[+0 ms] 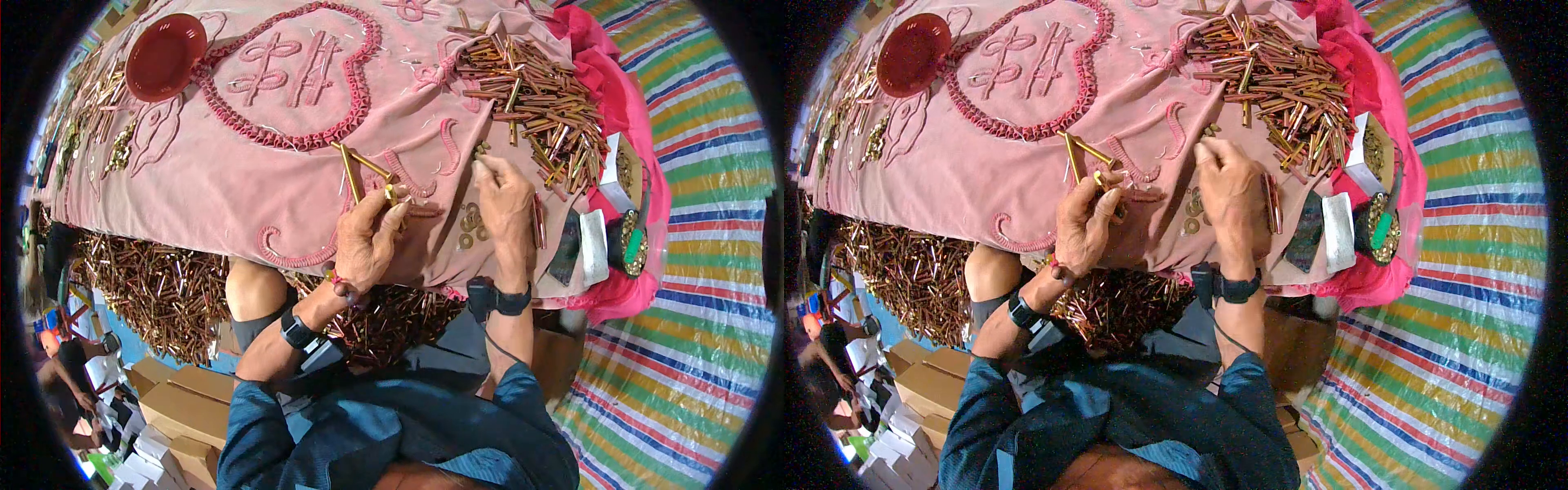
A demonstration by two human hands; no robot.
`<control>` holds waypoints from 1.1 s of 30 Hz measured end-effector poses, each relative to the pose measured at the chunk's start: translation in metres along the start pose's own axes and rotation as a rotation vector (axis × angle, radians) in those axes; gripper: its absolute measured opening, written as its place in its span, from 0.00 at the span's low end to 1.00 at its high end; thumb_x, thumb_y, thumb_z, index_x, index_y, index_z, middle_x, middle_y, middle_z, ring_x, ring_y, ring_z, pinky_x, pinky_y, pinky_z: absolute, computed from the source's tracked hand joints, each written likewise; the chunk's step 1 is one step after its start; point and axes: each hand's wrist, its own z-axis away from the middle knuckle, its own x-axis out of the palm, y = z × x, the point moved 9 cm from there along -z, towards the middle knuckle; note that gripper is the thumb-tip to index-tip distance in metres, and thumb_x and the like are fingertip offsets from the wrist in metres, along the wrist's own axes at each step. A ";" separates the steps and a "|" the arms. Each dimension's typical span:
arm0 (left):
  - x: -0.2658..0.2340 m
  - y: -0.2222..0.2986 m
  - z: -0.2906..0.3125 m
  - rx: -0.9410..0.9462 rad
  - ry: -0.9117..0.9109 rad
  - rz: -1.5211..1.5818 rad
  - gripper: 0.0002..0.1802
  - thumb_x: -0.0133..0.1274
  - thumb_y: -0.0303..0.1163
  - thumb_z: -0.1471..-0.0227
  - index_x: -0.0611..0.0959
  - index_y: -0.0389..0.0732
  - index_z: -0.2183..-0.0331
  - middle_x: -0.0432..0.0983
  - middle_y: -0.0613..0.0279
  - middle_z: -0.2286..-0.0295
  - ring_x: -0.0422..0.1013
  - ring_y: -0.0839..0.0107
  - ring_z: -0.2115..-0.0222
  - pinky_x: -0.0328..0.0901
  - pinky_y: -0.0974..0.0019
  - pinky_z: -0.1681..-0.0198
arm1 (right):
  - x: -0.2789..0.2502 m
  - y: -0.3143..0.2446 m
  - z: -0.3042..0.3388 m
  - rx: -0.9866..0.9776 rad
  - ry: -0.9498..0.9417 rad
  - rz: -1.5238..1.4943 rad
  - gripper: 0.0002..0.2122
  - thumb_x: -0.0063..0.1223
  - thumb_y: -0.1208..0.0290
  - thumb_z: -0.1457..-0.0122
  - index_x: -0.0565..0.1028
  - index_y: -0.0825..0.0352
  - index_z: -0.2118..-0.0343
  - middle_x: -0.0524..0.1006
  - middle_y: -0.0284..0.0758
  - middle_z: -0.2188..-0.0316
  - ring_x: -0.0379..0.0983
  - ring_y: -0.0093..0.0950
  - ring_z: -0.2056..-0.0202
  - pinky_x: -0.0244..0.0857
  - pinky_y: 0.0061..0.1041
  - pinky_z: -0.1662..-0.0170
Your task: Manually assembling small metal components by fitting pins and washers together on a work surface.
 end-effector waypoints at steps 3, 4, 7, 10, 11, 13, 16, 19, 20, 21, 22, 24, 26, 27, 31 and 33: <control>0.006 0.008 0.001 0.067 -0.038 -0.123 0.12 0.51 0.27 0.37 0.80 0.34 0.53 0.77 0.67 0.70 0.70 0.81 0.71 0.67 0.74 0.69 | -0.013 0.036 -0.021 -0.069 0.131 0.146 0.12 0.57 0.66 0.39 0.81 0.69 0.59 0.83 0.38 0.70 0.79 0.27 0.68 0.70 0.26 0.63; 0.005 0.007 0.001 0.066 -0.040 -0.125 0.12 0.51 0.27 0.37 0.80 0.34 0.53 0.77 0.67 0.70 0.70 0.81 0.71 0.67 0.74 0.69 | -0.009 0.030 -0.023 -0.067 0.125 0.207 0.12 0.58 0.65 0.41 0.82 0.70 0.61 0.82 0.42 0.69 0.79 0.35 0.67 0.70 0.32 0.61; 0.003 0.006 0.002 0.082 -0.025 -0.154 0.13 0.52 0.27 0.37 0.80 0.34 0.52 0.76 0.68 0.71 0.69 0.81 0.72 0.66 0.74 0.69 | -0.001 0.019 -0.025 -0.087 0.112 0.333 0.12 0.59 0.64 0.44 0.82 0.70 0.65 0.81 0.47 0.69 0.79 0.45 0.65 0.70 0.38 0.59; 0.004 0.005 0.001 0.071 -0.030 -0.133 0.13 0.52 0.28 0.37 0.80 0.34 0.52 0.77 0.68 0.71 0.69 0.81 0.71 0.66 0.74 0.69 | 0.002 0.021 -0.027 -0.101 0.099 0.333 0.12 0.60 0.64 0.45 0.81 0.71 0.68 0.81 0.48 0.70 0.78 0.46 0.65 0.69 0.39 0.59; 0.004 0.002 0.001 0.070 -0.031 -0.146 0.13 0.52 0.28 0.37 0.80 0.34 0.52 0.77 0.68 0.71 0.69 0.81 0.71 0.66 0.74 0.69 | 0.003 0.024 -0.028 -0.093 0.092 0.266 0.12 0.60 0.65 0.45 0.81 0.71 0.69 0.81 0.48 0.70 0.78 0.46 0.65 0.69 0.39 0.60; 0.004 0.002 0.001 0.068 -0.029 -0.159 0.13 0.52 0.28 0.37 0.80 0.35 0.52 0.77 0.68 0.71 0.69 0.81 0.71 0.66 0.75 0.69 | 0.003 0.024 -0.028 -0.087 0.098 0.287 0.11 0.60 0.66 0.46 0.80 0.71 0.70 0.81 0.47 0.71 0.78 0.45 0.65 0.69 0.39 0.59; 0.003 0.002 0.001 0.069 -0.021 -0.137 0.13 0.52 0.29 0.37 0.79 0.35 0.51 0.77 0.68 0.71 0.69 0.82 0.71 0.66 0.75 0.69 | 0.002 0.016 -0.025 -0.151 0.140 0.298 0.09 0.60 0.68 0.47 0.79 0.70 0.71 0.81 0.46 0.71 0.78 0.45 0.66 0.69 0.39 0.61; 0.001 -0.003 0.001 0.057 -0.019 -0.143 0.14 0.52 0.29 0.37 0.79 0.36 0.51 0.77 0.68 0.71 0.70 0.82 0.71 0.67 0.75 0.70 | 0.001 0.004 -0.017 -0.159 0.127 0.208 0.07 0.60 0.71 0.47 0.78 0.70 0.70 0.81 0.43 0.72 0.78 0.40 0.71 0.70 0.35 0.65; 0.001 -0.004 0.001 0.069 -0.013 -0.133 0.14 0.52 0.30 0.37 0.79 0.36 0.51 0.78 0.67 0.70 0.70 0.82 0.71 0.68 0.75 0.71 | 0.004 0.004 -0.013 -0.095 0.076 0.128 0.06 0.59 0.73 0.46 0.77 0.70 0.70 0.81 0.41 0.73 0.78 0.34 0.74 0.71 0.31 0.68; 0.001 -0.004 0.002 0.081 -0.007 -0.124 0.14 0.52 0.30 0.37 0.80 0.36 0.51 0.78 0.67 0.70 0.70 0.82 0.72 0.68 0.75 0.72 | 0.007 -0.002 -0.008 -0.098 0.064 0.120 0.06 0.59 0.73 0.46 0.77 0.70 0.70 0.81 0.41 0.73 0.78 0.34 0.74 0.71 0.31 0.68; 0.002 -0.001 0.002 0.005 -0.023 -0.110 0.14 0.52 0.30 0.37 0.80 0.36 0.51 0.78 0.66 0.71 0.71 0.81 0.74 0.69 0.74 0.73 | 0.011 -0.007 -0.003 -0.115 0.005 -0.048 0.05 0.60 0.74 0.46 0.77 0.70 0.69 0.80 0.36 0.74 0.76 0.27 0.75 0.70 0.26 0.69; 0.003 -0.002 0.001 0.058 -0.004 -0.118 0.14 0.52 0.31 0.37 0.80 0.36 0.51 0.78 0.66 0.71 0.71 0.81 0.75 0.69 0.74 0.73 | 0.030 0.004 0.001 -0.103 -0.162 -0.336 0.05 0.60 0.79 0.44 0.75 0.71 0.67 0.78 0.28 0.73 0.71 0.12 0.73 0.68 0.15 0.69; 0.003 0.006 -0.002 0.126 0.005 -0.147 0.14 0.52 0.30 0.37 0.80 0.36 0.51 0.79 0.65 0.74 0.72 0.80 0.76 0.69 0.72 0.73 | 0.036 -0.011 0.009 -0.092 -0.228 -0.448 0.05 0.59 0.80 0.45 0.75 0.71 0.67 0.78 0.30 0.71 0.72 0.13 0.72 0.69 0.16 0.69; 0.002 0.007 -0.002 0.120 0.005 -0.151 0.14 0.52 0.30 0.37 0.80 0.36 0.51 0.79 0.65 0.74 0.72 0.80 0.76 0.69 0.72 0.73 | 0.041 -0.018 0.013 -0.085 -0.287 -0.555 0.05 0.59 0.81 0.45 0.75 0.71 0.66 0.78 0.31 0.69 0.73 0.15 0.72 0.69 0.16 0.69; 0.005 0.014 -0.004 0.161 0.006 -0.181 0.14 0.52 0.29 0.37 0.79 0.36 0.51 0.80 0.62 0.73 0.73 0.78 0.74 0.69 0.70 0.70 | 0.057 -0.022 0.024 -0.050 -0.428 -0.737 0.08 0.61 0.82 0.44 0.75 0.71 0.63 0.78 0.35 0.64 0.76 0.19 0.66 0.75 0.19 0.63; 0.005 0.014 -0.003 0.240 0.020 -0.159 0.13 0.51 0.28 0.37 0.79 0.36 0.52 0.80 0.62 0.73 0.73 0.76 0.75 0.68 0.69 0.70 | 0.058 -0.028 0.027 -0.042 -0.462 -0.770 0.08 0.61 0.82 0.43 0.75 0.71 0.62 0.78 0.35 0.63 0.76 0.19 0.65 0.75 0.19 0.61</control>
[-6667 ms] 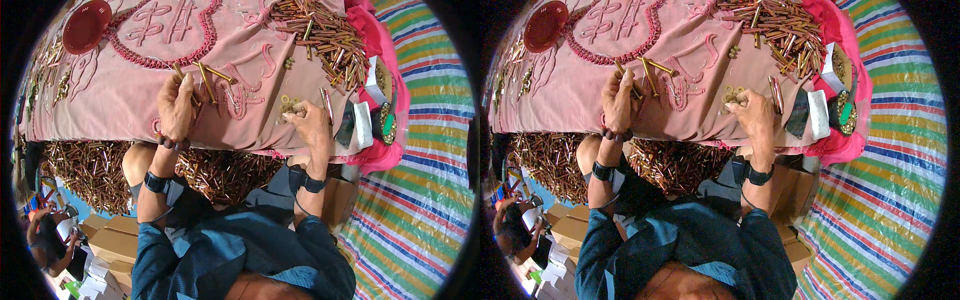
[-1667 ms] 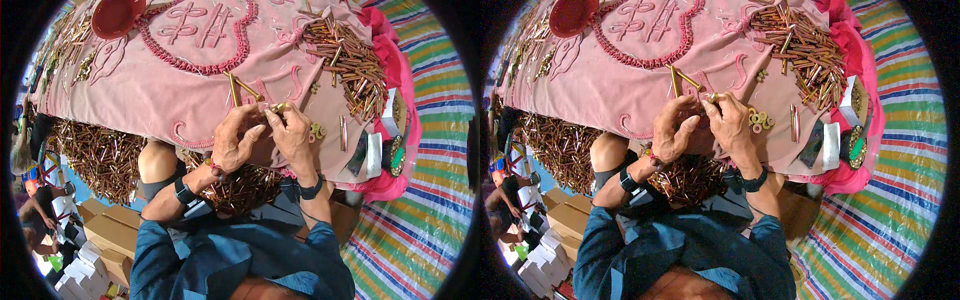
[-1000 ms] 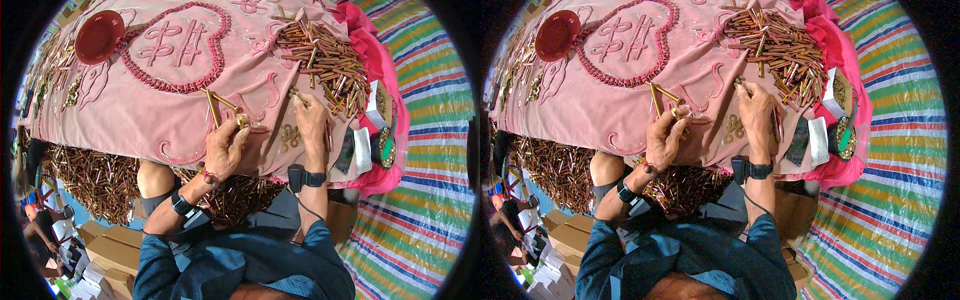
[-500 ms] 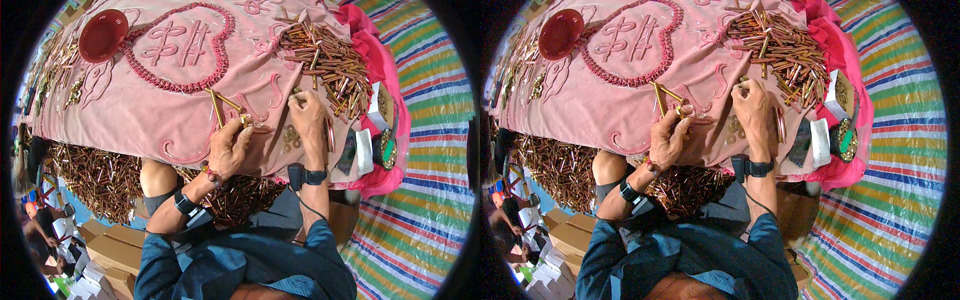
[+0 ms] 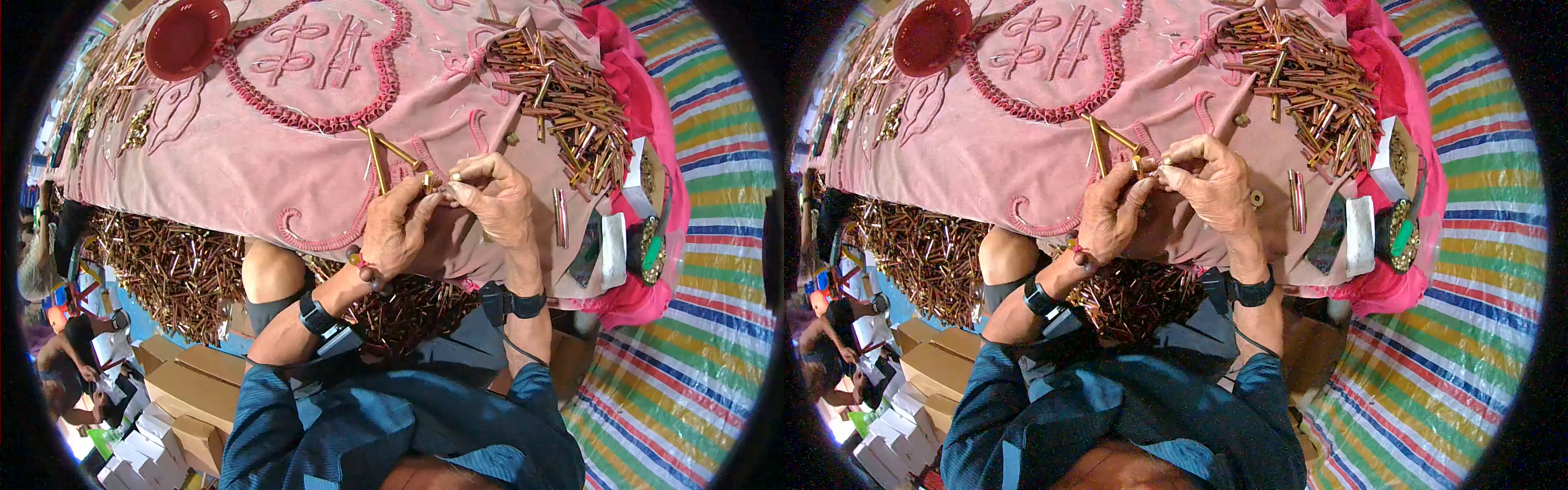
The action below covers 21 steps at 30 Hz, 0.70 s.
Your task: Manually assembling small metal components by fitting pins and washers together on a work surface.
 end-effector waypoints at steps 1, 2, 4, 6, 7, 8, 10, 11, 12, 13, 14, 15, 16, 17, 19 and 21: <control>0.001 0.000 0.000 -0.001 -0.002 0.001 0.13 0.51 0.28 0.37 0.79 0.36 0.52 0.80 0.62 0.73 0.73 0.76 0.75 0.68 0.69 0.70 | 0.002 0.000 0.001 0.009 -0.027 -0.033 0.08 0.61 0.82 0.43 0.75 0.71 0.61 0.78 0.35 0.63 0.76 0.20 0.63 0.76 0.20 0.59; 0.002 0.001 0.000 0.004 0.006 0.017 0.13 0.52 0.27 0.37 0.79 0.36 0.52 0.80 0.61 0.72 0.73 0.75 0.75 0.68 0.69 0.70 | 0.002 0.000 0.001 0.010 -0.024 -0.033 0.08 0.61 0.82 0.43 0.75 0.71 0.61 0.78 0.35 0.63 0.76 0.20 0.63 0.76 0.20 0.59; 0.001 0.005 0.000 0.009 0.013 0.032 0.13 0.52 0.27 0.38 0.79 0.36 0.52 0.80 0.61 0.72 0.73 0.74 0.74 0.68 0.69 0.69 | 0.000 -0.004 0.003 -0.059 -0.015 0.028 0.08 0.61 0.81 0.42 0.76 0.72 0.60 0.79 0.35 0.62 0.77 0.21 0.61 0.75 0.20 0.57; 0.003 0.000 0.001 -0.107 -0.036 -0.023 0.14 0.55 0.25 0.43 0.79 0.35 0.54 0.79 0.47 0.69 0.77 0.52 0.71 0.70 0.61 0.67 | 0.003 -0.002 0.003 -0.069 -0.006 -0.041 0.08 0.61 0.80 0.42 0.76 0.72 0.60 0.79 0.35 0.61 0.76 0.21 0.61 0.74 0.20 0.55; 0.004 -0.001 0.001 -0.107 -0.039 -0.023 0.14 0.55 0.25 0.43 0.79 0.35 0.54 0.79 0.47 0.69 0.77 0.52 0.71 0.70 0.61 0.67 | 0.004 -0.002 0.003 -0.080 0.003 -0.106 0.08 0.61 0.80 0.41 0.76 0.72 0.60 0.79 0.35 0.61 0.76 0.21 0.60 0.73 0.20 0.54; 0.005 -0.001 0.001 -0.096 -0.044 -0.037 0.14 0.55 0.25 0.44 0.79 0.35 0.54 0.79 0.46 0.68 0.77 0.52 0.70 0.70 0.61 0.66 | 0.005 -0.002 0.003 -0.080 0.006 -0.106 0.08 0.61 0.80 0.41 0.76 0.72 0.60 0.79 0.35 0.61 0.76 0.21 0.60 0.73 0.20 0.54; 0.006 -0.001 0.001 -0.084 -0.050 -0.052 0.14 0.56 0.24 0.44 0.80 0.36 0.54 0.79 0.46 0.68 0.78 0.51 0.69 0.70 0.61 0.66 | 0.010 -0.008 0.003 -0.129 -0.017 -0.071 0.07 0.61 0.79 0.41 0.76 0.71 0.60 0.79 0.35 0.61 0.76 0.21 0.60 0.72 0.20 0.53; 0.006 0.001 0.000 -0.059 -0.036 -0.036 0.14 0.56 0.24 0.44 0.80 0.36 0.54 0.79 0.46 0.67 0.77 0.51 0.69 0.70 0.60 0.66 | 0.010 -0.009 0.004 -0.129 -0.016 -0.072 0.07 0.61 0.79 0.41 0.76 0.71 0.60 0.79 0.35 0.61 0.76 0.21 0.60 0.72 0.20 0.53; 0.005 0.003 -0.001 -0.033 -0.022 -0.020 0.15 0.56 0.24 0.44 0.80 0.36 0.54 0.79 0.46 0.67 0.77 0.50 0.68 0.70 0.60 0.66 | 0.010 -0.010 0.004 -0.123 -0.005 -0.057 0.07 0.60 0.79 0.40 0.76 0.71 0.60 0.79 0.35 0.61 0.76 0.20 0.60 0.72 0.19 0.53; 0.006 0.002 -0.001 -0.034 -0.022 -0.022 0.15 0.56 0.24 0.44 0.80 0.36 0.54 0.79 0.46 0.67 0.77 0.50 0.68 0.70 0.60 0.66 | 0.010 -0.010 0.005 -0.116 0.004 -0.043 0.07 0.60 0.79 0.40 0.76 0.71 0.60 0.79 0.35 0.60 0.76 0.20 0.60 0.72 0.19 0.54; 0.006 0.005 -0.001 0.002 -0.012 -0.025 0.15 0.56 0.24 0.44 0.80 0.36 0.54 0.78 0.46 0.67 0.77 0.50 0.68 0.70 0.59 0.65 | 0.010 -0.009 0.005 -0.116 0.003 -0.046 0.07 0.60 0.79 0.40 0.76 0.71 0.60 0.79 0.35 0.60 0.76 0.20 0.60 0.72 0.19 0.54; 0.004 0.007 -0.001 0.037 -0.002 -0.029 0.14 0.56 0.24 0.44 0.80 0.36 0.54 0.78 0.46 0.66 0.77 0.49 0.68 0.70 0.58 0.65 | 0.010 -0.009 0.005 -0.120 0.007 -0.057 0.07 0.60 0.79 0.40 0.76 0.71 0.59 0.79 0.35 0.60 0.77 0.20 0.60 0.72 0.19 0.54; 0.004 0.009 -0.001 0.036 -0.002 -0.029 0.14 0.56 0.24 0.44 0.80 0.36 0.54 0.78 0.46 0.66 0.77 0.49 0.68 0.70 0.58 0.65 | 0.009 -0.009 0.005 -0.125 0.012 -0.067 0.07 0.59 0.78 0.39 0.77 0.71 0.59 0.80 0.35 0.60 0.77 0.19 0.60 0.72 0.19 0.54; 0.005 0.009 -0.002 0.003 -0.027 -0.032 0.15 0.56 0.24 0.45 0.80 0.36 0.54 0.78 0.45 0.66 0.77 0.49 0.67 0.70 0.58 0.64 | 0.010 -0.009 0.005 -0.124 0.012 -0.068 0.07 0.59 0.78 0.39 0.77 0.71 0.59 0.80 0.35 0.60 0.77 0.19 0.60 0.72 0.19 0.54; 0.006 0.007 -0.001 -0.031 -0.050 -0.035 0.15 0.56 0.24 0.45 0.80 0.36 0.54 0.78 0.45 0.65 0.77 0.48 0.66 0.70 0.58 0.63 | 0.009 -0.008 0.006 -0.114 0.025 -0.136 0.07 0.58 0.78 0.38 0.77 0.72 0.58 0.80 0.35 0.60 0.77 0.19 0.60 0.73 0.19 0.55; 0.006 0.007 -0.001 -0.019 -0.031 -0.042 0.15 0.56 0.24 0.45 0.80 0.36 0.54 0.79 0.45 0.64 0.77 0.47 0.65 0.70 0.57 0.62 | 0.011 -0.011 0.007 -0.127 0.027 -0.094 0.07 0.59 0.78 0.38 0.77 0.72 0.58 0.80 0.35 0.60 0.77 0.20 0.61 0.73 0.19 0.56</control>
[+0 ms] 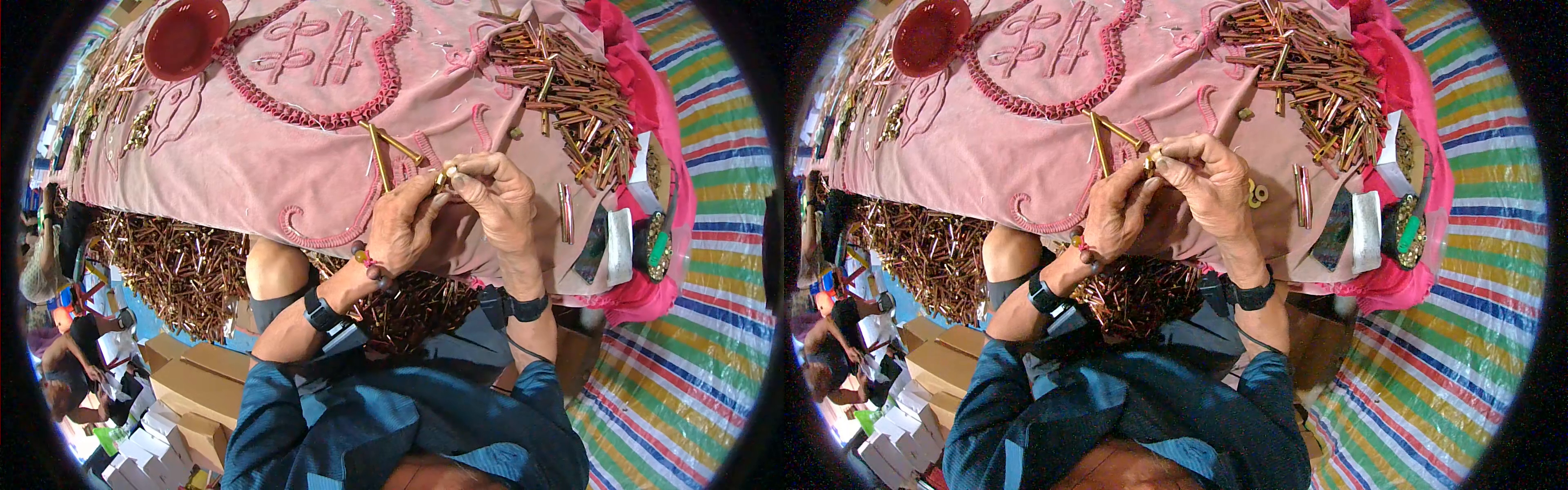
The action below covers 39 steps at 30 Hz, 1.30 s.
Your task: Manually assembling small metal components by fitting pins and washers together on a work surface.
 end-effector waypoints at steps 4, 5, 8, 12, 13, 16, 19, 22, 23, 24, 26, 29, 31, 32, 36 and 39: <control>-0.002 0.004 -0.002 0.038 0.014 -0.009 0.15 0.56 0.24 0.45 0.80 0.36 0.54 0.79 0.45 0.64 0.76 0.47 0.64 0.70 0.57 0.62 | 0.006 -0.016 0.001 -0.136 -0.007 0.251 0.07 0.60 0.78 0.40 0.77 0.71 0.60 0.81 0.37 0.61 0.79 0.22 0.62 0.74 0.21 0.58; -0.001 0.004 -0.002 0.055 0.014 -0.008 0.15 0.56 0.24 0.45 0.80 0.36 0.54 0.79 0.45 0.64 0.76 0.47 0.64 0.70 0.57 0.62 | 0.007 -0.018 0.001 -0.135 -0.006 0.249 0.07 0.60 0.78 0.40 0.77 0.71 0.60 0.81 0.37 0.61 0.79 0.22 0.62 0.74 0.21 0.58; -0.001 0.003 -0.001 0.074 0.013 -0.013 0.16 0.57 0.24 0.45 0.80 0.36 0.54 0.79 0.45 0.64 0.76 0.46 0.63 0.70 0.57 0.61 | 0.013 -0.034 0.002 -0.219 -0.008 0.444 0.06 0.60 0.77 0.40 0.77 0.70 0.61 0.81 0.39 0.61 0.80 0.25 0.63 0.75 0.22 0.61; -0.001 0.002 0.000 0.081 0.016 -0.025 0.17 0.57 0.24 0.46 0.80 0.36 0.53 0.79 0.46 0.63 0.76 0.46 0.62 0.70 0.56 0.60 | 0.019 -0.044 0.004 -0.297 -0.006 0.533 0.06 0.60 0.77 0.40 0.77 0.70 0.61 0.81 0.40 0.62 0.80 0.26 0.64 0.75 0.23 0.64; 0.000 0.001 0.001 0.081 0.015 -0.025 0.17 0.57 0.24 0.46 0.80 0.36 0.53 0.79 0.46 0.63 0.76 0.46 0.62 0.70 0.56 0.60 | 0.020 -0.045 0.004 -0.305 -0.007 0.531 0.06 0.60 0.77 0.41 0.77 0.70 0.61 0.81 0.40 0.62 0.80 0.26 0.65 0.75 0.23 0.64; 0.000 0.001 0.002 0.078 0.014 -0.048 0.18 0.57 0.23 0.47 0.80 0.37 0.53 0.79 0.47 0.63 0.76 0.47 0.62 0.71 0.56 0.59 | 0.020 -0.045 0.008 -0.238 0.010 0.559 0.06 0.60 0.79 0.41 0.77 0.70 0.62 0.81 0.40 0.62 0.80 0.26 0.65 0.75 0.22 0.65; 0.000 0.003 0.002 0.099 0.022 -0.015 0.18 0.56 0.21 0.48 0.80 0.37 0.52 0.79 0.47 0.63 0.76 0.47 0.62 0.71 0.56 0.59 | 0.019 -0.045 0.011 -0.359 0.004 0.644 0.06 0.60 0.79 0.42 0.77 0.71 0.62 0.81 0.40 0.61 0.80 0.25 0.65 0.74 0.21 0.64; 0.000 0.003 0.003 0.104 0.010 -0.015 0.19 0.56 0.20 0.48 0.80 0.38 0.53 0.79 0.47 0.63 0.76 0.47 0.62 0.71 0.56 0.60 | 0.020 -0.044 0.012 -0.314 0.021 0.571 0.05 0.58 0.79 0.41 0.77 0.70 0.62 0.81 0.40 0.61 0.80 0.25 0.65 0.74 0.22 0.64; 0.002 0.001 0.003 0.078 -0.013 -0.035 0.19 0.56 0.20 0.48 0.80 0.38 0.53 0.79 0.47 0.63 0.76 0.47 0.62 0.71 0.56 0.60 | 0.020 -0.043 0.012 -0.313 0.022 0.571 0.05 0.58 0.79 0.41 0.77 0.70 0.62 0.81 0.40 0.61 0.80 0.25 0.65 0.74 0.22 0.64; 0.003 -0.001 0.003 0.051 -0.036 -0.054 0.19 0.55 0.20 0.48 0.80 0.38 0.53 0.79 0.48 0.64 0.76 0.47 0.62 0.71 0.56 0.60 | 0.017 -0.038 0.011 -0.273 0.032 0.482 0.04 0.57 0.79 0.40 0.77 0.70 0.63 0.81 0.40 0.61 0.80 0.26 0.65 0.74 0.23 0.63; 0.002 -0.001 0.003 0.056 -0.032 -0.052 0.19 0.55 0.20 0.49 0.80 0.38 0.53 0.79 0.48 0.64 0.76 0.47 0.62 0.71 0.56 0.60 | 0.016 -0.036 0.010 -0.232 0.041 0.390 0.03 0.56 0.79 0.39 0.77 0.70 0.63 0.81 0.40 0.60 0.80 0.26 0.64 0.74 0.23 0.63; 0.002 0.000 0.003 0.094 -0.021 -0.045 0.16 0.55 0.20 0.47 0.80 0.37 0.54 0.78 0.48 0.66 0.76 0.49 0.66 0.69 0.58 0.63 | 0.017 -0.039 0.008 -0.207 0.020 0.434 0.03 0.56 0.80 0.40 0.77 0.69 0.64 0.81 0.40 0.60 0.80 0.27 0.63 0.74 0.24 0.62; 0.001 0.003 0.003 0.126 -0.015 -0.041 0.13 0.55 0.21 0.44 0.80 0.36 0.56 0.77 0.48 0.68 0.75 0.51 0.69 0.68 0.60 0.66 | 0.028 -0.054 0.011 -0.470 -0.093 0.668 0.04 0.56 0.81 0.42 0.78 0.69 0.65 0.81 0.39 0.60 0.79 0.28 0.62 0.74 0.25 0.60; 0.001 0.004 0.003 0.117 -0.023 -0.056 0.13 0.55 0.21 0.45 0.80 0.36 0.56 0.77 0.48 0.69 0.75 0.51 0.69 0.68 0.60 0.66 | 0.029 -0.054 0.012 -0.469 -0.091 0.668 0.04 0.56 0.81 0.42 0.78 0.69 0.65 0.81 0.39 0.60 0.79 0.28 0.62 0.74 0.25 0.60; 0.002 0.004 0.002 0.122 -0.020 -0.039 0.13 0.54 0.21 0.44 0.80 0.36 0.56 0.76 0.48 0.70 0.75 0.50 0.70 0.68 0.60 0.66 | 0.019 -0.039 0.011 -0.304 -0.016 0.499 0.05 0.59 0.82 0.44 0.78 0.69 0.65 0.81 0.39 0.62 0.79 0.29 0.61 0.73 0.26 0.60; 0.002 0.006 0.000 0.072 -0.041 0.000 0.18 0.55 0.19 0.49 0.79 0.35 0.55 0.77 0.45 0.66 0.75 0.45 0.64 0.69 0.54 0.62 | 0.016 -0.036 0.012 -0.248 0.049 0.449 0.05 0.61 0.81 0.45 0.78 0.69 0.65 0.82 0.38 0.63 0.80 0.29 0.63 0.73 0.26 0.61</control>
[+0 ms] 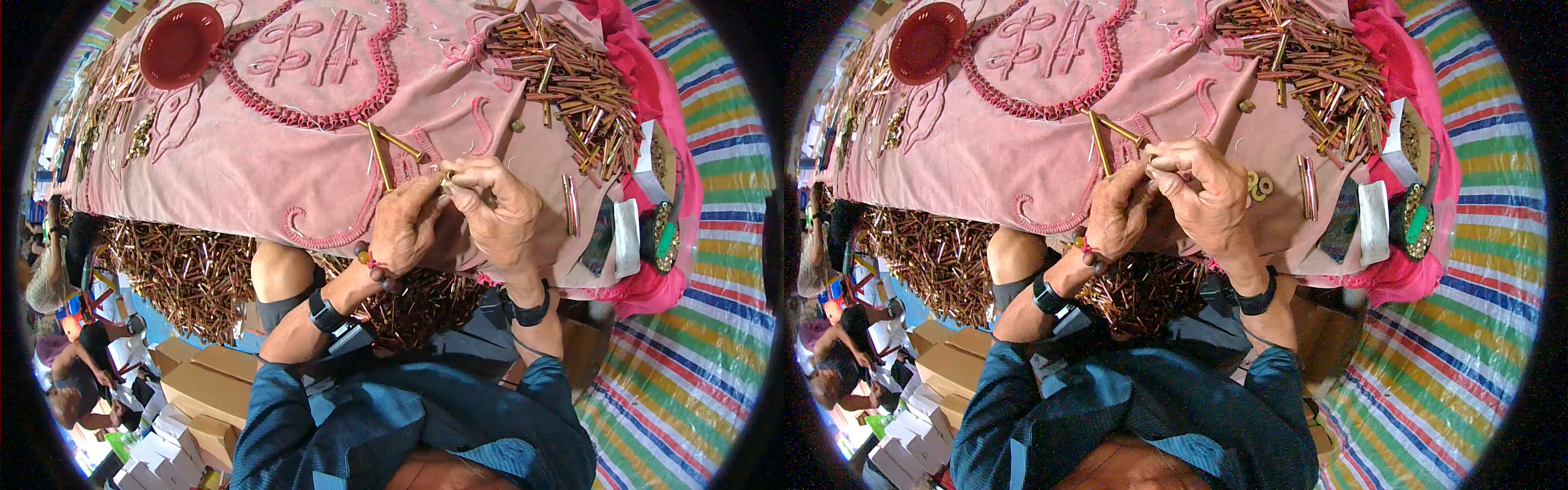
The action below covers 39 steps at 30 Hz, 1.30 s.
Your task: Manually assembling small metal components by fitting pins and washers together on a work surface.
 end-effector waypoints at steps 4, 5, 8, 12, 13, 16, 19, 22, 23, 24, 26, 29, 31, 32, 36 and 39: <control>-0.001 0.000 0.002 0.017 -0.035 -0.096 0.17 0.54 0.18 0.49 0.79 0.35 0.55 0.76 0.45 0.68 0.74 0.44 0.65 0.68 0.53 0.64 | -0.002 -0.008 0.001 -0.173 0.045 0.165 0.08 0.65 0.80 0.47 0.78 0.69 0.65 0.82 0.37 0.66 0.80 0.26 0.65 0.73 0.23 0.62; -0.001 -0.001 0.003 0.013 -0.039 -0.104 0.18 0.54 0.18 0.49 0.78 0.35 0.54 0.76 0.45 0.68 0.74 0.44 0.66 0.68 0.53 0.64 | -0.002 -0.009 0.002 -0.177 0.046 0.164 0.08 0.65 0.80 0.47 0.78 0.69 0.65 0.82 0.37 0.66 0.80 0.26 0.65 0.73 0.23 0.62; 0.000 0.000 0.004 0.014 -0.040 -0.122 0.17 0.53 0.18 0.50 0.78 0.35 0.56 0.74 0.46 0.69 0.73 0.43 0.67 0.67 0.52 0.65 | -0.003 -0.007 0.005 -0.080 0.069 0.151 0.09 0.67 0.79 0.48 0.79 0.69 0.65 0.82 0.36 0.68 0.79 0.25 0.67 0.73 0.23 0.64; 0.001 -0.003 0.004 0.036 -0.054 -0.123 0.15 0.53 0.19 0.50 0.78 0.36 0.58 0.73 0.46 0.71 0.72 0.44 0.68 0.65 0.51 0.67 | -0.003 -0.001 0.005 0.020 0.111 0.067 0.09 0.68 0.78 0.49 0.79 0.69 0.65 0.81 0.36 0.69 0.79 0.27 0.68 0.73 0.24 0.65; 0.002 -0.003 0.005 0.047 -0.057 -0.111 0.14 0.53 0.20 0.50 0.78 0.36 0.58 0.72 0.46 0.71 0.71 0.44 0.68 0.65 0.50 0.67 | -0.003 -0.001 0.005 0.019 0.118 0.062 0.10 0.68 0.78 0.49 0.79 0.69 0.65 0.81 0.36 0.69 0.79 0.28 0.68 0.73 0.24 0.65; 0.003 -0.005 0.006 0.035 -0.064 -0.126 0.15 0.52 0.20 0.50 0.78 0.36 0.57 0.73 0.47 0.71 0.71 0.44 0.68 0.65 0.50 0.68 | -0.003 -0.019 -0.001 -0.113 0.057 0.264 0.11 0.69 0.76 0.49 0.79 0.69 0.64 0.80 0.37 0.70 0.79 0.31 0.68 0.72 0.26 0.66; 0.003 -0.002 0.005 0.038 -0.057 -0.129 0.16 0.52 0.19 0.50 0.78 0.36 0.57 0.73 0.47 0.71 0.71 0.44 0.68 0.65 0.50 0.67 | -0.002 -0.019 -0.001 -0.081 0.043 0.259 0.10 0.68 0.76 0.50 0.79 0.69 0.64 0.79 0.38 0.69 0.78 0.33 0.68 0.72 0.28 0.65; 0.003 -0.001 0.006 0.077 -0.039 -0.137 0.16 0.52 0.19 0.51 0.78 0.36 0.57 0.73 0.47 0.71 0.71 0.44 0.68 0.65 0.50 0.66 | -0.001 -0.018 -0.002 -0.053 -0.003 0.241 0.09 0.66 0.77 0.48 0.79 0.70 0.64 0.79 0.38 0.69 0.78 0.32 0.67 0.72 0.28 0.64; 0.003 0.000 0.006 0.077 -0.043 -0.138 0.16 0.52 0.19 0.51 0.78 0.36 0.57 0.73 0.47 0.71 0.71 0.44 0.68 0.65 0.50 0.66 | -0.003 -0.017 -0.001 -0.052 0.000 0.240 0.09 0.66 0.77 0.48 0.79 0.70 0.64 0.79 0.38 0.69 0.78 0.32 0.67 0.72 0.28 0.64; 0.003 0.001 0.006 0.082 -0.044 -0.160 0.17 0.52 0.19 0.51 0.78 0.36 0.57 0.73 0.47 0.71 0.71 0.44 0.68 0.65 0.50 0.66 | -0.002 -0.012 -0.001 0.001 -0.029 0.171 0.09 0.65 0.77 0.46 0.79 0.70 0.63 0.79 0.38 0.68 0.78 0.32 0.66 0.71 0.27 0.63; 0.003 0.004 0.006 0.090 -0.049 -0.179 0.17 0.52 0.19 0.51 0.78 0.36 0.57 0.73 0.47 0.71 0.71 0.44 0.68 0.65 0.50 0.66 | -0.004 -0.006 -0.001 0.054 -0.053 0.105 0.08 0.64 0.78 0.45 0.79 0.71 0.63 0.79 0.38 0.68 0.78 0.31 0.66 0.71 0.27 0.63; 0.004 0.004 0.006 0.070 -0.079 -0.200 0.18 0.52 0.18 0.51 0.78 0.36 0.56 0.72 0.47 0.71 0.71 0.45 0.68 0.65 0.50 0.66 | -0.002 -0.006 -0.002 0.056 -0.096 0.068 0.08 0.62 0.78 0.44 0.80 0.71 0.61 0.79 0.38 0.68 0.78 0.30 0.66 0.71 0.26 0.63; 0.003 0.004 0.005 0.061 -0.058 -0.145 0.19 0.52 0.18 0.51 0.78 0.36 0.55 0.72 0.47 0.72 0.71 0.45 0.68 0.65 0.51 0.66 | 0.000 -0.005 -0.001 0.053 -0.102 0.049 0.09 0.62 0.79 0.44 0.80 0.71 0.60 0.79 0.39 0.68 0.78 0.30 0.66 0.71 0.26 0.63; 0.004 0.004 0.005 0.065 -0.060 -0.143 0.19 0.52 0.18 0.51 0.78 0.36 0.55 0.72 0.47 0.72 0.71 0.45 0.68 0.65 0.51 0.66 | -0.001 -0.004 -0.001 0.052 -0.098 0.052 0.09 0.62 0.79 0.44 0.80 0.71 0.60 0.79 0.39 0.68 0.78 0.30 0.66 0.71 0.26 0.63; 0.003 -0.002 0.007 0.010 -0.071 -0.098 0.20 0.52 0.17 0.52 0.77 0.36 0.54 0.72 0.47 0.72 0.71 0.45 0.69 0.65 0.51 0.66 | 0.000 -0.004 -0.001 0.005 -0.113 0.091 0.09 0.60 0.79 0.43 0.79 0.73 0.59 0.78 0.39 0.66 0.77 0.28 0.66 0.71 0.24 0.63; 0.003 -0.005 0.007 0.000 -0.089 -0.110 0.20 0.52 0.17 0.52 0.77 0.37 0.54 0.72 0.47 0.72 0.71 0.45 0.69 0.66 0.52 0.66 | 0.001 -0.005 -0.001 -0.021 -0.129 0.091 0.10 0.58 0.79 0.42 0.78 0.74 0.58 0.78 0.39 0.64 0.76 0.26 0.66 0.70 0.22 0.63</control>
